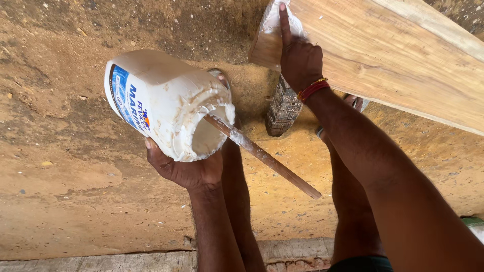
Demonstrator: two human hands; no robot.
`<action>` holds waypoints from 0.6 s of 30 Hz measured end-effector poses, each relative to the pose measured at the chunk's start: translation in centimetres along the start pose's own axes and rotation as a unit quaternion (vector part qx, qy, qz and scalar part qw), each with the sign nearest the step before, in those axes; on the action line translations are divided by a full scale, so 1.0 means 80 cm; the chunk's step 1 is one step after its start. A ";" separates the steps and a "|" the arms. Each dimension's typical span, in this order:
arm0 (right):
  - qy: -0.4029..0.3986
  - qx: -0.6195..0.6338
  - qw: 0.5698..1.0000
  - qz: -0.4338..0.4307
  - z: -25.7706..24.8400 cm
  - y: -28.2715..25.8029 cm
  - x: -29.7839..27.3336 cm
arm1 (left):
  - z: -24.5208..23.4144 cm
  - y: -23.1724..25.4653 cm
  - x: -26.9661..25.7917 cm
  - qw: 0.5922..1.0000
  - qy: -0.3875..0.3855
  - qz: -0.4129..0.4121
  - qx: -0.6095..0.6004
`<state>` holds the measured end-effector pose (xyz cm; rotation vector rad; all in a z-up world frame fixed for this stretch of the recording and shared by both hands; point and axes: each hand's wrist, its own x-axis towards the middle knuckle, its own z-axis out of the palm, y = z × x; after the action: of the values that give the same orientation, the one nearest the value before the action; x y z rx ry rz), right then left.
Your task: The person applies white adhesive from a container onto the edges and surfaces of wooden planks using a small stick. The person repeatedly dips the stick into the container and spreads the glue along the wood.
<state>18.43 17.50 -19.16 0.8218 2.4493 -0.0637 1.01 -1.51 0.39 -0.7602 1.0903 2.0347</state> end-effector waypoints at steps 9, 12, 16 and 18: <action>-0.092 0.137 0.983 0.081 -0.008 -0.045 0.021 | 0.002 0.000 0.005 1.000 0.002 -0.010 -0.005; -0.172 0.182 0.961 0.119 -0.017 -0.064 -0.010 | 0.003 0.001 0.004 1.000 -0.010 -0.016 -0.015; -0.233 0.219 0.938 0.132 -0.031 -0.056 -0.041 | 0.002 -0.001 0.008 1.000 -0.004 -0.002 0.002; -0.125 0.163 0.973 0.100 -0.026 -0.054 -0.034 | -0.007 -0.001 0.007 0.999 -0.027 -0.001 -0.024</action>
<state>16.77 12.99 -16.57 1.1241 2.1349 -0.4767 0.85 -1.76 -0.31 -0.7266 1.0139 2.0750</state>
